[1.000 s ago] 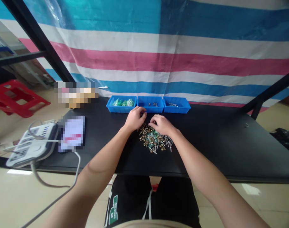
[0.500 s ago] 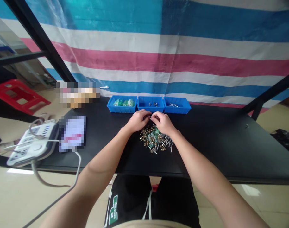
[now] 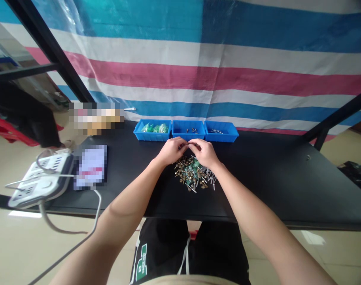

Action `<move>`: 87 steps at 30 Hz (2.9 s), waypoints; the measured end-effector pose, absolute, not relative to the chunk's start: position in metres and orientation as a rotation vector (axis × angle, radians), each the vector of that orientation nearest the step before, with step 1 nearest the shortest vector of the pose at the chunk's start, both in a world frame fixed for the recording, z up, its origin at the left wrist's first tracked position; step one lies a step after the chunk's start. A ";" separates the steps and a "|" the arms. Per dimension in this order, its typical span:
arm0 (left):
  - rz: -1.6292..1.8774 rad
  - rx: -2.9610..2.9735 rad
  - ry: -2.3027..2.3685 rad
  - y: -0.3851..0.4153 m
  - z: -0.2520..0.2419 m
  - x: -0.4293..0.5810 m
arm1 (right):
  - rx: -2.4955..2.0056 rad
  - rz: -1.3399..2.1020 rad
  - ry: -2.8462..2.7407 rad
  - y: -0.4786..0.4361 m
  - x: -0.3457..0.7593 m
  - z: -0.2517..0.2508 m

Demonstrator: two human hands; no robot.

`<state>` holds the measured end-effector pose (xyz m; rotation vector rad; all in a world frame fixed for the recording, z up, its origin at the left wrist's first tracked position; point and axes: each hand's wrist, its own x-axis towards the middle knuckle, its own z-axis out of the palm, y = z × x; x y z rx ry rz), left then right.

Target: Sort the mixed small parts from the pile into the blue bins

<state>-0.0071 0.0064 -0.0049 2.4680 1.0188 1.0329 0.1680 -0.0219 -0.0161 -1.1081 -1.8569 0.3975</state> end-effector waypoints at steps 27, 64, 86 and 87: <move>1.253 2.383 1.155 0.009 -0.008 -0.007 | -1.063 0.426 -1.895 -0.028 0.168 -0.010; 1.170 2.369 1.296 0.012 -0.011 -0.009 | -1.529 -0.167 -1.951 -0.012 0.180 -0.024; 1.126 2.361 1.294 0.012 -0.010 -0.009 | -1.517 -0.173 -1.948 -0.016 0.176 -0.019; 1.124 2.359 1.293 0.012 -0.010 -0.009 | -1.479 -0.167 -1.950 -0.017 0.175 -0.017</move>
